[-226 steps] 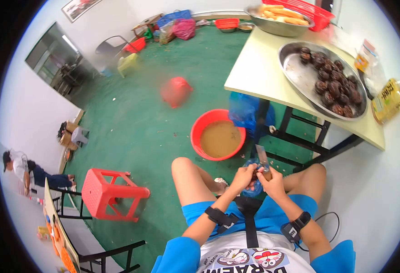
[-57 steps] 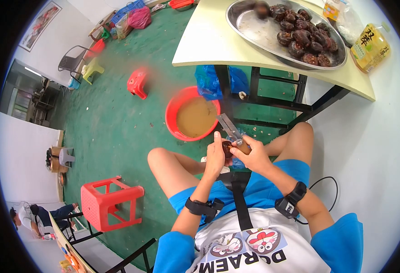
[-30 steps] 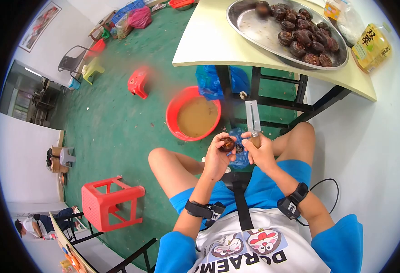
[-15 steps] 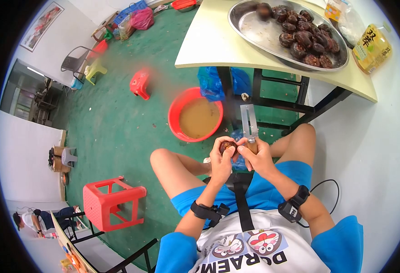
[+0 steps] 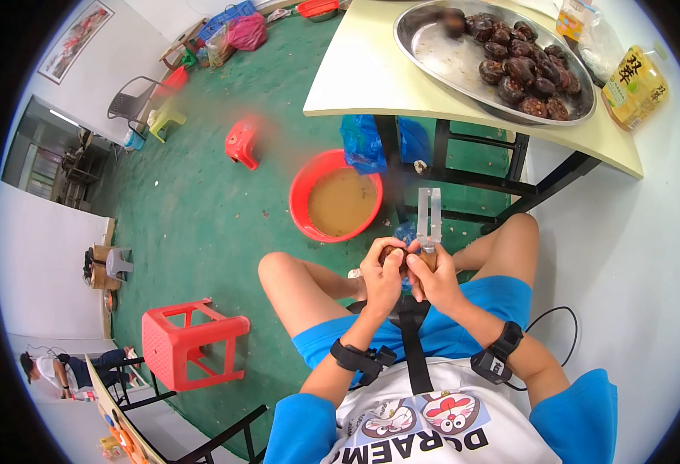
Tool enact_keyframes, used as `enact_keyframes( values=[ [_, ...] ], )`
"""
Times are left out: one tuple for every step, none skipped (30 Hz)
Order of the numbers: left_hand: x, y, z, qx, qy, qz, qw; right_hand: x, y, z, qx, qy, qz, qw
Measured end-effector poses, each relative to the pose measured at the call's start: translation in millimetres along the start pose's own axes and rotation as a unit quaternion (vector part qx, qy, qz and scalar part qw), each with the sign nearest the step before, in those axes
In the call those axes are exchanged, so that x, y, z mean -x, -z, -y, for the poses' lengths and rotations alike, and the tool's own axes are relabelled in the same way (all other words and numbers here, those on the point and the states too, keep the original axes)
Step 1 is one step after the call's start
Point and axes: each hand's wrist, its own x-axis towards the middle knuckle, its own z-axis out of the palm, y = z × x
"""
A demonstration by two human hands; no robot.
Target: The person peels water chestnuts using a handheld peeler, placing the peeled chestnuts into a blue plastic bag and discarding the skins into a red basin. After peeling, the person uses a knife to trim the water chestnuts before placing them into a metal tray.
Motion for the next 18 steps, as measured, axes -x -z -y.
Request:
enact_keyframes(
  values=[
    [0.1,-0.4,-0.5,0.000,0.000,0.000,1.000,0.4,0.1,-1.3,-0.004,0.003,0.000,1.000],
    [0.1,-0.9,-1.1,-0.014,-0.003,-0.001,1.000,0.9,-0.2,-1.8,-0.004,0.003,-0.001,1.000],
    [0.1,-1.5,-2.0,-0.028,-0.005,-0.002,1.000,1.3,-0.8,-2.1,-0.015,-0.001,-0.002,1.000],
    [0.1,-1.2,-3.9,-0.028,-0.006,-0.001,1.000,1.4,-1.1,-2.1,-0.026,-0.004,-0.003,1.000],
    [0.0,0.0,-6.7,-0.066,-0.033,0.021,0.997,1.5,-1.4,-1.5,-0.026,-0.003,-0.003,1.000],
    [-0.6,0.7,-8.3,-0.104,-0.061,0.043,0.992,1.4,-1.9,-0.2,-0.058,-0.017,-0.005,0.998],
    [-1.4,0.1,-7.0,-0.104,-0.061,0.043,0.992,1.4,-2.5,1.2,-0.090,-0.032,-0.007,0.995],
    [-2.3,-0.9,-3.7,-0.159,-0.120,0.033,0.979,1.6,-3.4,3.0,-0.090,-0.031,-0.006,0.995],
    [-3.2,-0.6,-0.5,-0.213,-0.178,0.021,0.961,1.6,-4.3,5.1,-0.088,-0.031,-0.012,0.996],
    [-2.6,2.4,3.1,-0.228,-0.165,0.042,0.959,1.6,-4.7,6.2,-0.085,-0.031,-0.019,0.996],
    [-1.0,2.1,3.0,-0.228,-0.166,0.042,0.959,0.9,-2.8,2.5,-0.085,-0.030,-0.019,0.996],
    [0.5,1.0,2.7,-0.253,-0.178,0.055,0.949,-0.5,0.5,-4.5,-0.052,-0.015,-0.021,0.998],
    [2.1,-0.2,2.1,-0.278,-0.189,0.068,0.939,-1.2,2.3,-8.5,-0.019,0.001,-0.024,1.000],
    [5.1,-5.1,-0.2,-0.255,-0.192,0.050,0.946,-0.2,0.6,-6.1,-0.020,0.002,-0.025,1.000],
    [6.1,-7.0,-2.0,-0.255,-0.193,0.051,0.946,1.6,-2.9,-1.6,-0.018,0.024,-0.033,0.999],
    [6.9,-8.2,-3.3,-0.265,-0.172,0.033,0.948,2.5,-4.6,0.8,-0.015,0.045,-0.041,0.998],
    [7.4,-8.9,-3.9,-0.275,-0.151,0.015,0.949,2.3,-3.3,0.9,-0.015,0.045,-0.041,0.998],
    [7.0,-8.0,-5.1,-0.275,-0.151,0.015,0.949,1.9,-1.0,1.4,-0.009,0.055,-0.047,0.997]
  ],
)
